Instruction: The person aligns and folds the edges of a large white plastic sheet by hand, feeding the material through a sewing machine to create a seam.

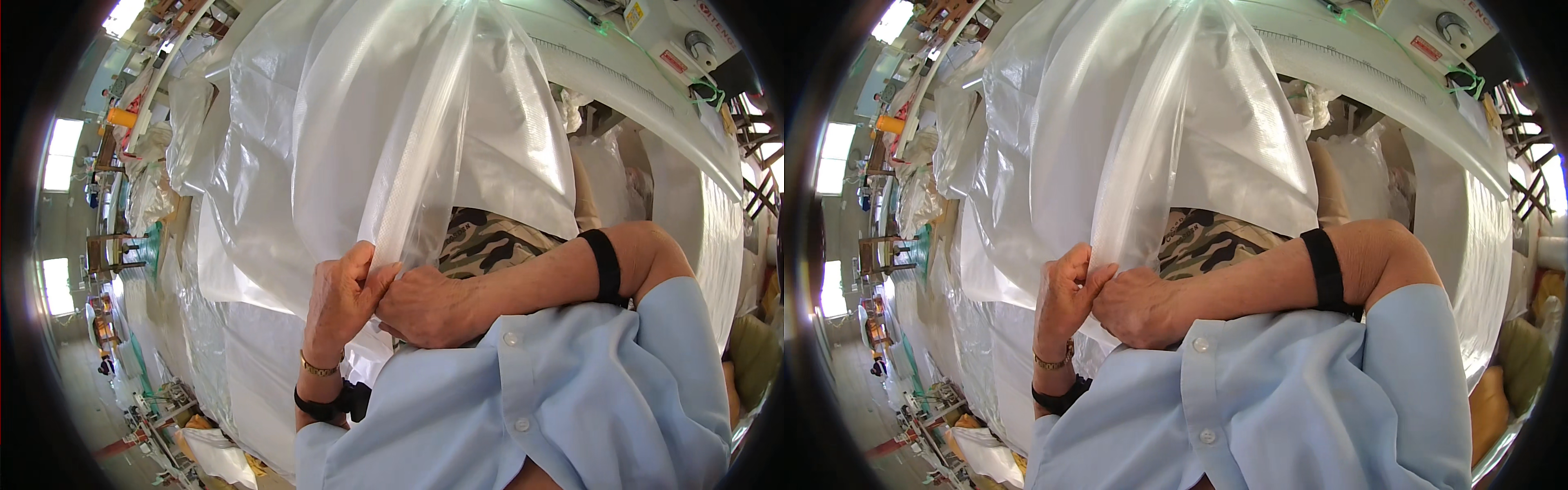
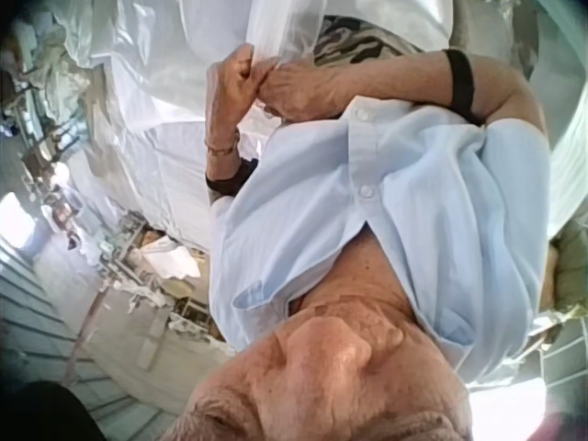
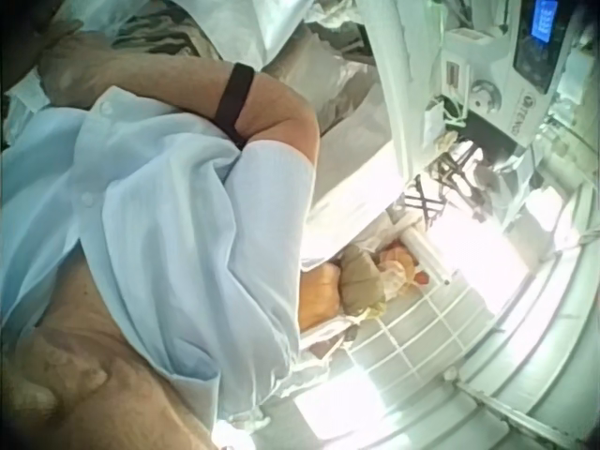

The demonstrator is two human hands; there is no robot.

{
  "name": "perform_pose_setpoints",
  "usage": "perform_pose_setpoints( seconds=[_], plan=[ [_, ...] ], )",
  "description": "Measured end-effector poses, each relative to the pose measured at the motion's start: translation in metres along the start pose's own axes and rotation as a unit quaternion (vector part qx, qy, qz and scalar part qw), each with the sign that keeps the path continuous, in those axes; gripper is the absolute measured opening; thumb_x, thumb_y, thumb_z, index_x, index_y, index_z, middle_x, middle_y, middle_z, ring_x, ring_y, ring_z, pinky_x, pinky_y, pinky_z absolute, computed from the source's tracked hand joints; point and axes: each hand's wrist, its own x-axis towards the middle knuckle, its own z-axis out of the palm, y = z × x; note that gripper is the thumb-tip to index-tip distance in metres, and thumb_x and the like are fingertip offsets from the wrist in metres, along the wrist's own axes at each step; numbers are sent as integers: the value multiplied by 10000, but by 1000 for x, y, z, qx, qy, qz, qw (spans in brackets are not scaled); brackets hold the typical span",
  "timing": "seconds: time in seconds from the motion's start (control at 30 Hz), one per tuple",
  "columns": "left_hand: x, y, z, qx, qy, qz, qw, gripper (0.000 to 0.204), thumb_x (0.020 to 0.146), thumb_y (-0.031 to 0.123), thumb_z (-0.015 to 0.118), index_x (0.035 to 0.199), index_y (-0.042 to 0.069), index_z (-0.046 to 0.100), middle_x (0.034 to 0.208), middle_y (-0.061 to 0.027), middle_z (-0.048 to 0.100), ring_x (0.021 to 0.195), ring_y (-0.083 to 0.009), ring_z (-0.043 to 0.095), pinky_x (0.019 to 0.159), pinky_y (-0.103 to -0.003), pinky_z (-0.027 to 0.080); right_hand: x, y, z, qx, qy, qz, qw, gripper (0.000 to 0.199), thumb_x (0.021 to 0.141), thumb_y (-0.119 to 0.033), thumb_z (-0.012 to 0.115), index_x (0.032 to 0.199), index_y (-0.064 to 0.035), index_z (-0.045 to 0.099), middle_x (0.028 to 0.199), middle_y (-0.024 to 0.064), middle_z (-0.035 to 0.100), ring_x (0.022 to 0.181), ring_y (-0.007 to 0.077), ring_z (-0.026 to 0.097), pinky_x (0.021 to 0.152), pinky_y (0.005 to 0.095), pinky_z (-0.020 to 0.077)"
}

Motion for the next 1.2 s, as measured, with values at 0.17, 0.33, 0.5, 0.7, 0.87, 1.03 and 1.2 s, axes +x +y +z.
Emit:
perform_pose_setpoints(
  seconds=[0.17,0.33,0.5,0.7,0.87,1.03,1.2],
  plan=[
    [-1,13,2,-53,11,2,999,231,922,150,650,818,10,497,526,-143,485,431,-258,360,436,-335,327,-6,-8,-5,-77,-3,-27,997,180,845,-165,594,842,5,653,785,164,672,781,310,684,649,424,536],
    [-5,11,-2,-27,-10,-12,1000,170,944,130,622,879,0,534,568,-126,557,446,-206,444,467,-304,366,-10,-8,-6,-115,-1,-59,992,161,824,-126,587,872,14,648,777,142,676,748,297,690,622,413,534],
    [-11,-6,0,-106,20,-58,992,148,923,94,654,862,-9,566,590,-18,575,542,-59,464,500,-267,373,-18,-7,-20,-105,-51,-68,991,177,861,-146,577,856,26,617,762,156,664,719,311,683,608,412,528],
    [-15,-21,12,-250,46,-115,960,165,864,64,713,977,-41,653,679,16,618,666,-33,534,625,-205,446,-37,12,-24,-142,61,2,988,264,921,-282,598,827,-36,606,712,128,643,685,320,667,598,444,505],
    [-19,-23,5,-297,8,-141,944,143,841,61,730,917,-46,673,725,-5,643,695,-40,546,644,-217,454,-54,23,-32,-51,168,97,980,247,922,-276,611,846,-41,597,705,134,629,660,335,639,601,430,492],
    [-20,-10,0,-286,52,-147,946,126,817,50,737,783,-24,641,667,12,594,639,-52,500,590,-217,403,-57,37,-27,11,342,89,935,230,917,-257,627,906,-30,592,704,120,634,630,324,640,591,420,490],
    [-35,13,-15,-186,85,-18,979,195,817,39,730,714,-4,571,624,-2,552,591,-66,453,550,-224,361,2,62,-15,-37,261,102,959,203,907,-213,619,961,-20,588,689,122,631,653,335,648,582,436,512]
  ],
)
